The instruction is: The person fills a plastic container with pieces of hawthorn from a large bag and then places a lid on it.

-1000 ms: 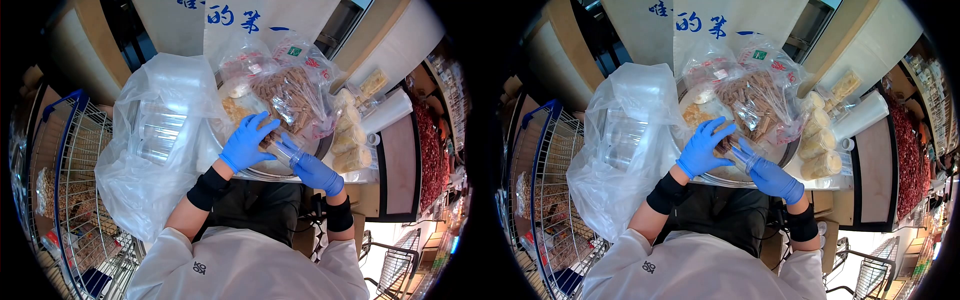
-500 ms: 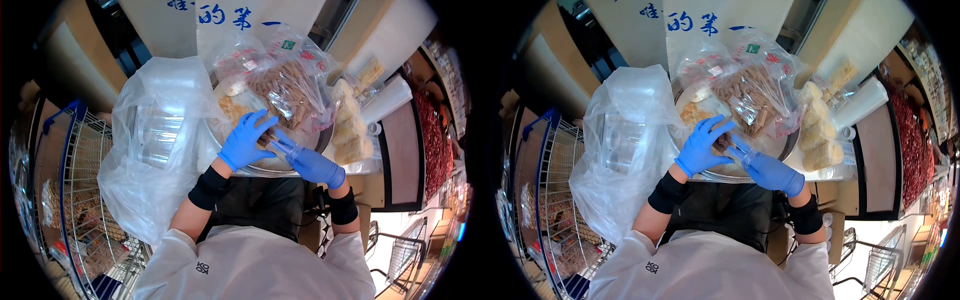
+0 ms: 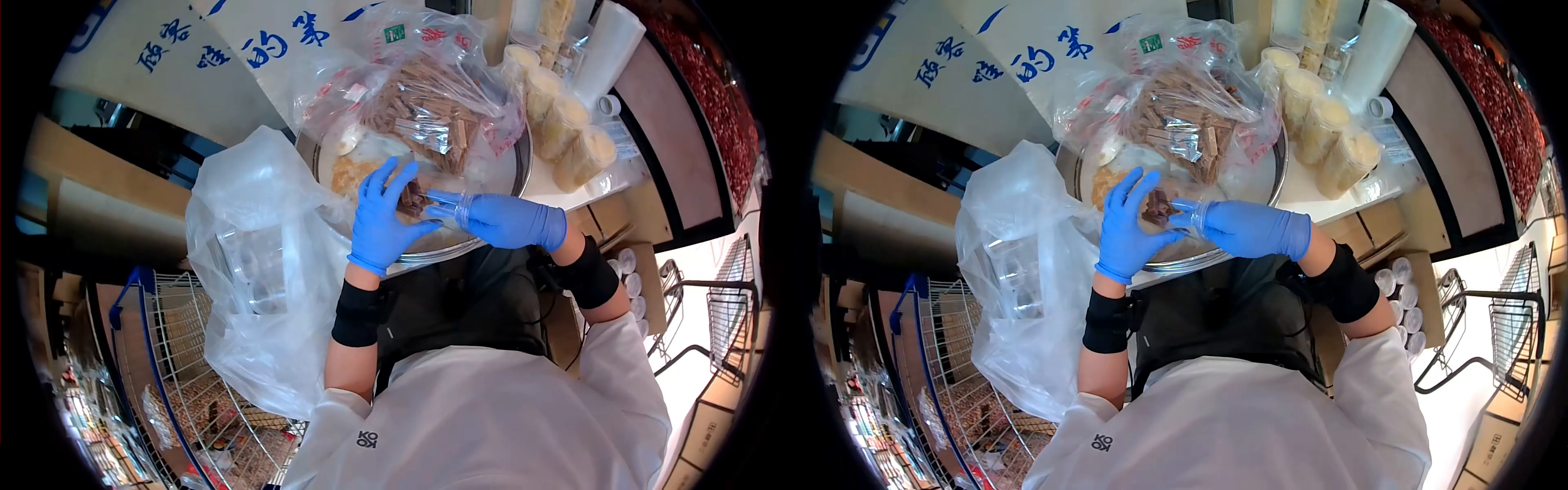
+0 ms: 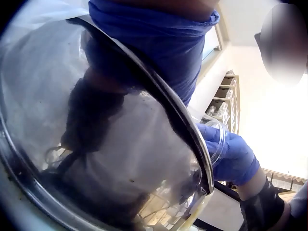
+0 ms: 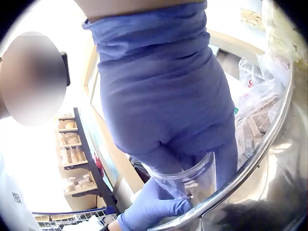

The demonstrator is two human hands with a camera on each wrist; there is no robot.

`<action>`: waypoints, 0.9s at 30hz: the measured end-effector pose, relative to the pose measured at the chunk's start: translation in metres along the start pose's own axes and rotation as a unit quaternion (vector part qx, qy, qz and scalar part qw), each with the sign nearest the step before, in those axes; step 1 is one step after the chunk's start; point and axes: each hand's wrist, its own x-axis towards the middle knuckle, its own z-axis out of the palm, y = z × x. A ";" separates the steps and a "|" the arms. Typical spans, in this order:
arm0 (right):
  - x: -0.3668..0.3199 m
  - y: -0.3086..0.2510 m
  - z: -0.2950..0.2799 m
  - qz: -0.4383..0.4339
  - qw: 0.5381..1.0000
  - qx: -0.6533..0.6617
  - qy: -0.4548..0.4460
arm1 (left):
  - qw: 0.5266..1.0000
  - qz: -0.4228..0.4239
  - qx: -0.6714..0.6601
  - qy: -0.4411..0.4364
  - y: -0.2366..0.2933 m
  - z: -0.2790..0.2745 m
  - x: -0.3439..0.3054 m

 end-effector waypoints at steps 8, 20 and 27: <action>-0.001 0.007 0.012 -0.063 0.987 -0.123 0.087 | 1.000 0.021 0.022 0.006 -0.001 0.003 0.000; -0.011 -0.036 -0.005 0.039 0.975 -0.188 0.112 | 1.000 0.017 -0.019 0.010 -0.007 0.005 -0.001; -0.016 -0.023 0.002 -0.107 0.944 -0.266 0.164 | 0.998 0.049 0.031 0.017 -0.001 0.000 0.001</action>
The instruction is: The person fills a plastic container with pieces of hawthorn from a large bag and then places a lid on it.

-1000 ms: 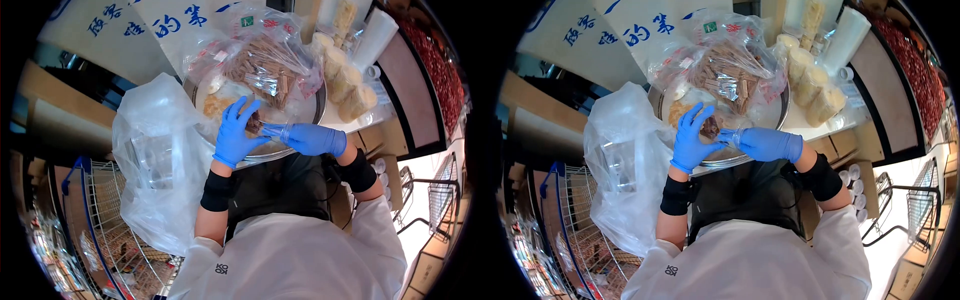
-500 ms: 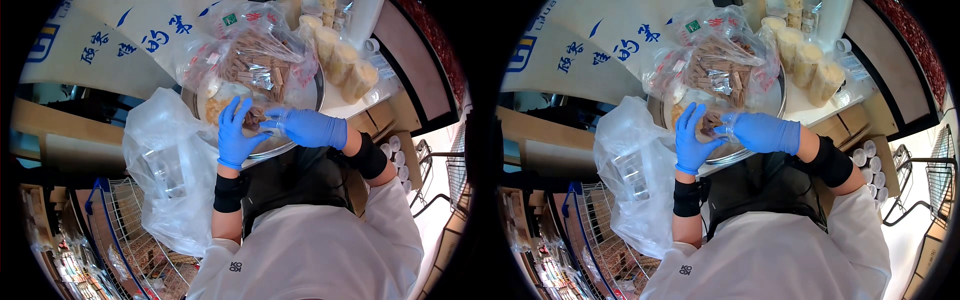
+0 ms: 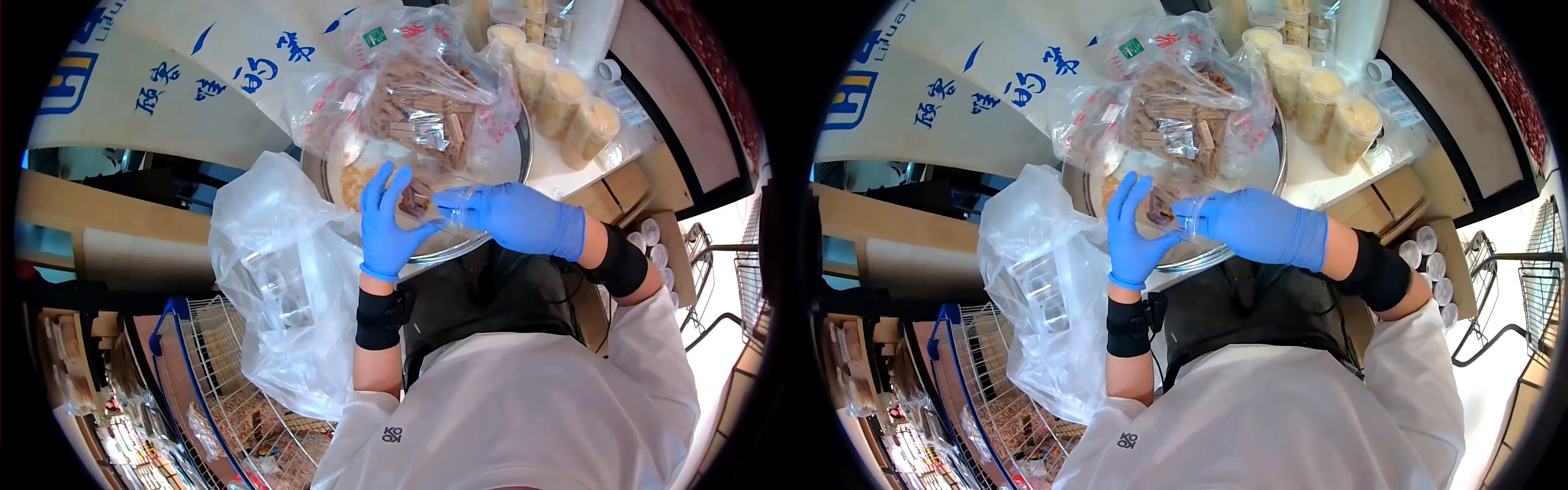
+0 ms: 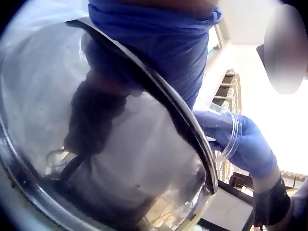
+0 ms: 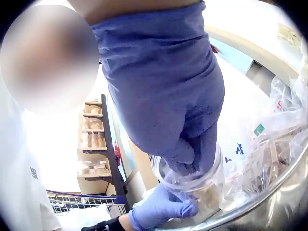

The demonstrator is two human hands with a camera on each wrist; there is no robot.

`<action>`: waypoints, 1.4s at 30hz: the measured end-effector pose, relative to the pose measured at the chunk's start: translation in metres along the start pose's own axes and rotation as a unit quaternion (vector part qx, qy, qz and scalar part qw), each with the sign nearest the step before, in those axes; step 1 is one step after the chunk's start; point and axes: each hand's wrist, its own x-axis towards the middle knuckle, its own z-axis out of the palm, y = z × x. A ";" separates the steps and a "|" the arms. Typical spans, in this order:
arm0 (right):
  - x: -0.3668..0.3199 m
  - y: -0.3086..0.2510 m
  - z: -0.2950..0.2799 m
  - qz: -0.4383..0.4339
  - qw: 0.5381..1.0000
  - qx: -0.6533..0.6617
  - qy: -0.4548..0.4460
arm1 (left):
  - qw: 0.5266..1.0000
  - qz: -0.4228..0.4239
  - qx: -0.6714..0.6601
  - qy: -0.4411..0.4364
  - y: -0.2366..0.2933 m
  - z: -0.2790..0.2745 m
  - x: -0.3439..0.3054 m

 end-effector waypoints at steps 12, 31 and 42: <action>0.009 0.014 0.022 0.048 0.988 0.149 -0.017 | 0.999 -0.009 0.013 0.040 -0.001 0.006 0.013; -0.005 0.023 0.025 0.079 0.920 0.383 -0.004 | 1.000 0.000 0.004 0.019 0.006 0.009 0.004; -0.014 0.026 0.035 0.234 0.872 0.429 0.002 | 0.999 -0.013 0.016 0.047 0.005 0.007 0.000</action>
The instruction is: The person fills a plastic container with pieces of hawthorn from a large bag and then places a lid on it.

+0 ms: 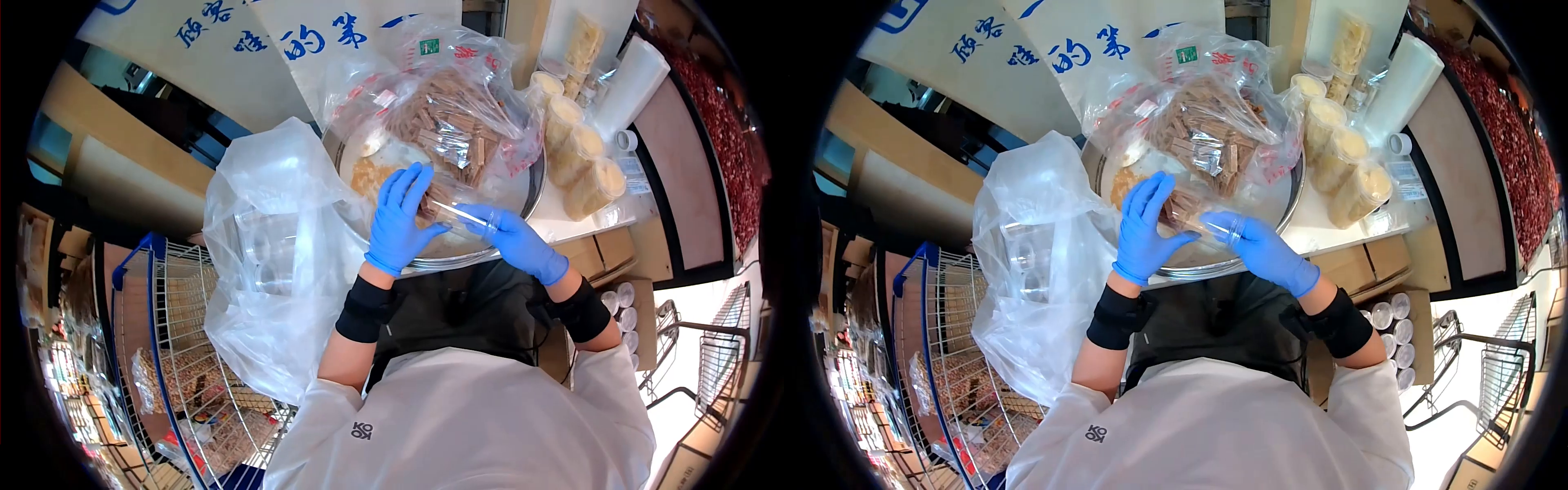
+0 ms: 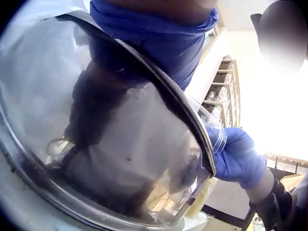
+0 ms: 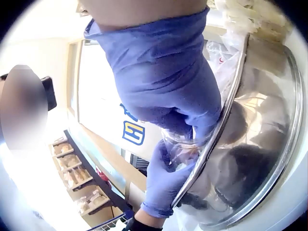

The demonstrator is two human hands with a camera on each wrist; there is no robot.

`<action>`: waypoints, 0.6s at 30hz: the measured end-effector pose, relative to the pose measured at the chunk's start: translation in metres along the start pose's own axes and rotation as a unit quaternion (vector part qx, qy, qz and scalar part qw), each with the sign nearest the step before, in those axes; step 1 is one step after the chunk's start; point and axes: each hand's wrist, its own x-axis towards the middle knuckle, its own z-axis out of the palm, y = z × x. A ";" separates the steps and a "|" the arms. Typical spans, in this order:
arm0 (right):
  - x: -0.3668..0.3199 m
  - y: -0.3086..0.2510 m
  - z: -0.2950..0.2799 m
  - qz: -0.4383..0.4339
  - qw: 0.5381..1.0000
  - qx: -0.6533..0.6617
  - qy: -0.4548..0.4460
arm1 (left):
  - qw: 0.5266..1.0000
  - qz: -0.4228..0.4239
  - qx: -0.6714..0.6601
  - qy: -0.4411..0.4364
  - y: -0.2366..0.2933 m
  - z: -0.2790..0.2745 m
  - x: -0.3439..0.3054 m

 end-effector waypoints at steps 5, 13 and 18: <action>0.007 0.004 -0.012 0.024 0.856 0.504 -0.109 | 0.999 0.030 -0.017 -0.021 0.003 -0.004 0.003; 0.004 -0.003 0.003 0.025 0.920 0.390 -0.028 | 0.999 -0.005 -0.041 -0.022 0.001 -0.002 0.000; -0.002 -0.018 0.007 0.038 0.992 0.116 0.019 | 0.998 -0.019 -0.057 -0.019 -0.001 -0.003 -0.001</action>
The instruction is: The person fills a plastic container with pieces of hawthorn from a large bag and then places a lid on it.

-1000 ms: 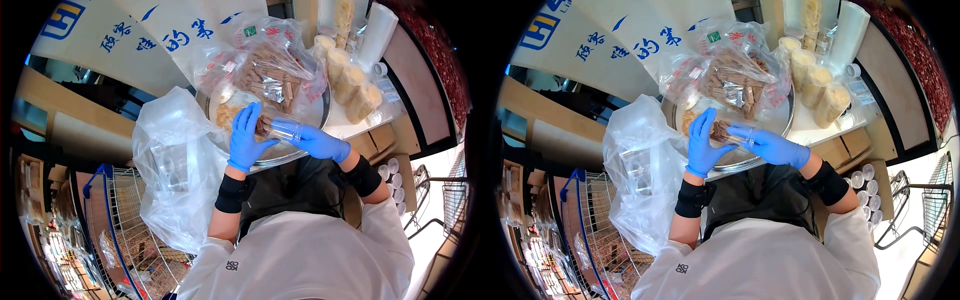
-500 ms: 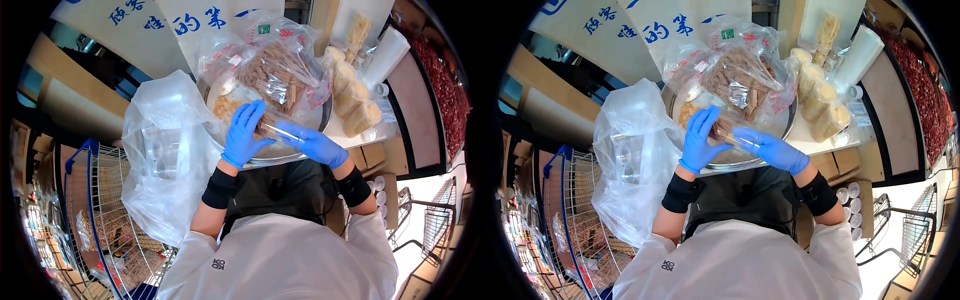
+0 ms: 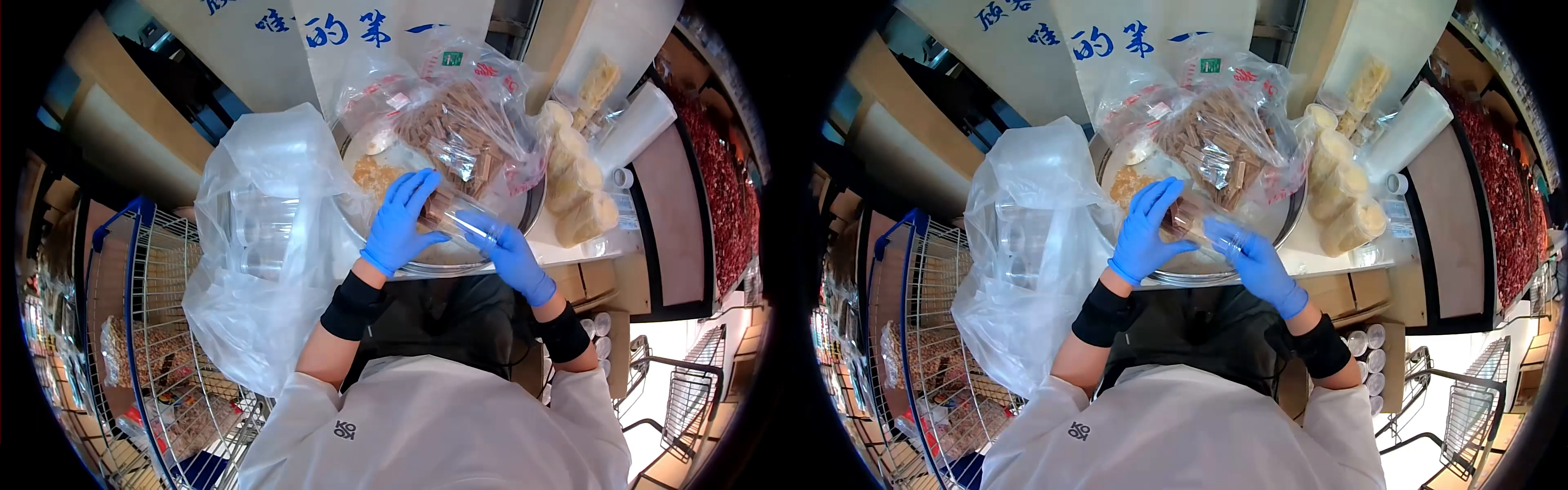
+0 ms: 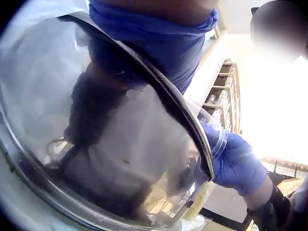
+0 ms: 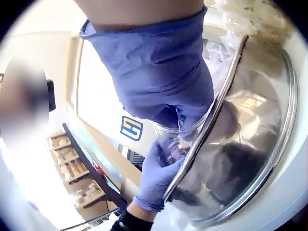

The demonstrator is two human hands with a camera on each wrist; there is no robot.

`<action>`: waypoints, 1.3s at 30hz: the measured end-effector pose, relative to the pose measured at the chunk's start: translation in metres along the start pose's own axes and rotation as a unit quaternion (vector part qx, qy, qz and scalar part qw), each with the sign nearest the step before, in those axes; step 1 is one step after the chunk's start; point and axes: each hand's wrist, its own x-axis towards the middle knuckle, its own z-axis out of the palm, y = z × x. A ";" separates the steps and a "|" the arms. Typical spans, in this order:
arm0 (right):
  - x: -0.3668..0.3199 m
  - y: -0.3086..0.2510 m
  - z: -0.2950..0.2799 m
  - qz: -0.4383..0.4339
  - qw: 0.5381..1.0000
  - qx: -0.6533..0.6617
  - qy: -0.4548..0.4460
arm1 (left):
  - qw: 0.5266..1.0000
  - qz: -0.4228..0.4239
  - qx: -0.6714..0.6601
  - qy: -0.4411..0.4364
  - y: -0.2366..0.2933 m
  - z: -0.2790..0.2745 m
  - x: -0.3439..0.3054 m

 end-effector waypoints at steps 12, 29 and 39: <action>0.007 0.025 -0.015 -0.160 0.954 -0.245 0.071 | 0.981 -0.073 -0.141 -0.108 -0.014 0.002 0.002; 0.001 -0.021 -0.006 -0.271 0.913 -0.299 0.064 | 0.994 -0.059 -0.034 -0.083 -0.008 0.002 0.004; 0.136 -0.004 -0.141 -0.276 0.830 -0.423 0.238 | 0.993 -0.093 -0.007 -0.070 -0.006 0.002 0.003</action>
